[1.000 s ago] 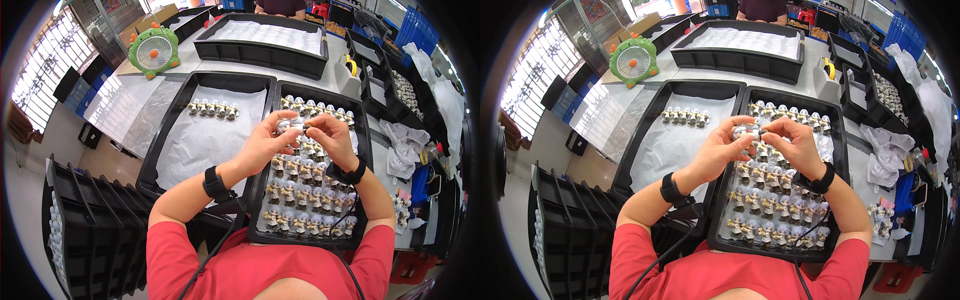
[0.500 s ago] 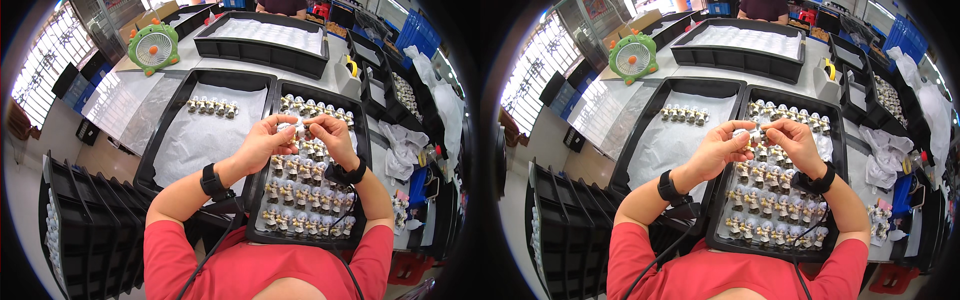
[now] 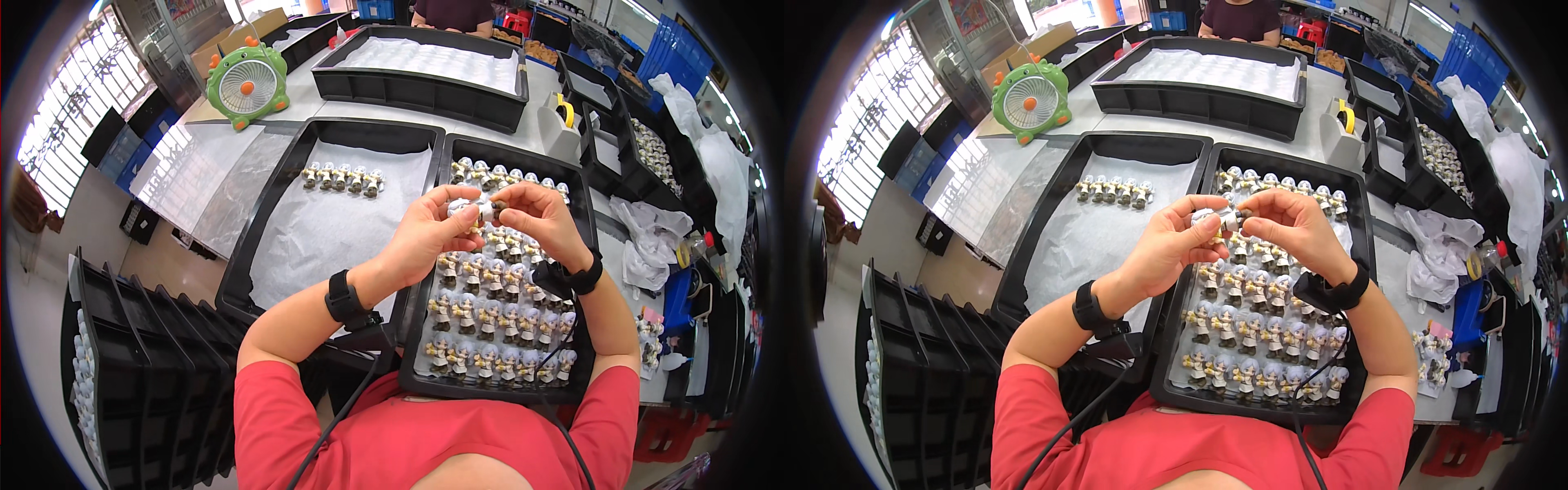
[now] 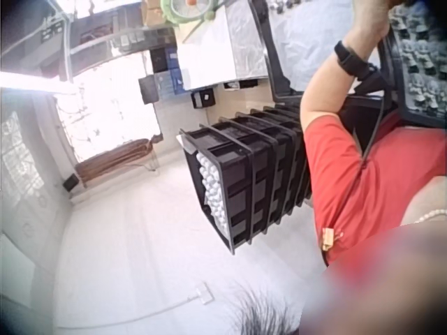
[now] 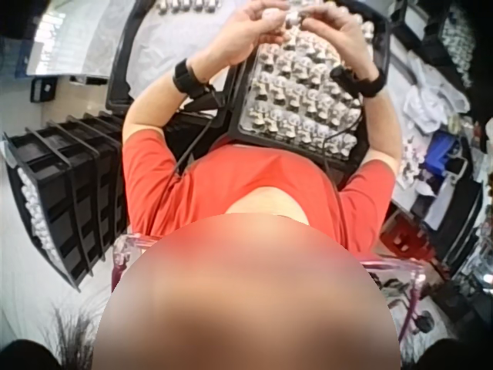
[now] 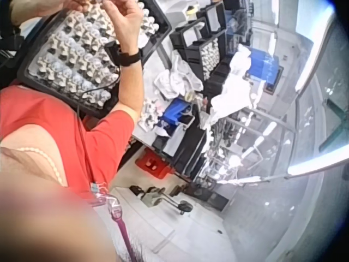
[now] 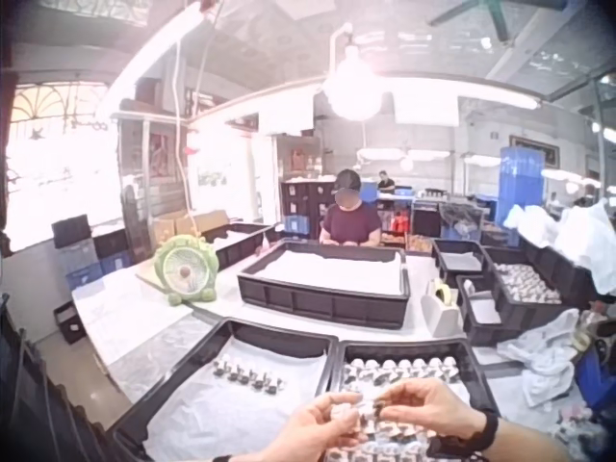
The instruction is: Assembling small plastic figurines by gluing parts together and arranging them in a tray.
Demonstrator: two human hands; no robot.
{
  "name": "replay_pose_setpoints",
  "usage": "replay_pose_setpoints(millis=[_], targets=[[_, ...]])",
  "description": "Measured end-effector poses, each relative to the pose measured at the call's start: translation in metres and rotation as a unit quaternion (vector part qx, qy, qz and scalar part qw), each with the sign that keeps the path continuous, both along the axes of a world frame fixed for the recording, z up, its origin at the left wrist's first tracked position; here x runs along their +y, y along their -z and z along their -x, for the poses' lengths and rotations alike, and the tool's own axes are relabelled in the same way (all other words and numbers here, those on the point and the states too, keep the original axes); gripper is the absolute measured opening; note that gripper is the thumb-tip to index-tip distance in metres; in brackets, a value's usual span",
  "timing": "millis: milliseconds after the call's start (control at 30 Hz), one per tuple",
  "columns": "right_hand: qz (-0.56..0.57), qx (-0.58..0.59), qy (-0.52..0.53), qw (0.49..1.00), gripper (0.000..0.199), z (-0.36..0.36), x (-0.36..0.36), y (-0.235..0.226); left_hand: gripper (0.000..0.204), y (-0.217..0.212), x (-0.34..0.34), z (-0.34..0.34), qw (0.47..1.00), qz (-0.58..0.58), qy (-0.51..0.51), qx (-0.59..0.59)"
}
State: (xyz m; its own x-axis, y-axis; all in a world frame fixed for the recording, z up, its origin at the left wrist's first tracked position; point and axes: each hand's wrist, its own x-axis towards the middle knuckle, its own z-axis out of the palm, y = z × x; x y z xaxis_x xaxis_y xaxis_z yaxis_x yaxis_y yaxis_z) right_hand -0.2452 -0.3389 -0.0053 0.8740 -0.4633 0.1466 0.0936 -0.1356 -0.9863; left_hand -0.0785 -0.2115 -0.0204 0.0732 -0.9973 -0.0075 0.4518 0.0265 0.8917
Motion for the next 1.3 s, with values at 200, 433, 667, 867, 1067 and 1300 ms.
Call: replay_pose_setpoints(millis=[200,433,667,867,1067,1300], targets=[[0.049,0.015,0.010,0.999,0.026,0.004,0.008,-0.011,0.035,-0.004,0.005,0.003,1.000,0.017,0.000,-0.005],[0.045,0.012,0.026,0.999,0.026,0.006,0.004,-0.008,0.036,-0.005,0.002,0.003,1.000,0.016,0.010,0.009],[0.121,-0.001,0.029,0.992,0.022,0.009,0.014,-0.036,0.035,-0.020,0.011,0.006,0.997,0.050,-0.006,-0.056],[0.053,0.016,0.008,0.998,0.023,0.040,0.024,-0.049,0.035,-0.037,0.021,0.026,0.997,0.029,0.064,-0.014],[-0.088,0.002,0.070,0.994,0.022,0.089,0.056,-0.050,0.034,-0.042,0.040,0.060,0.990,0.009,0.139,0.030],[0.092,0.031,0.126,0.987,0.021,0.144,0.105,-0.060,0.032,-0.052,0.064,0.112,0.986,0.001,0.167,0.006]])
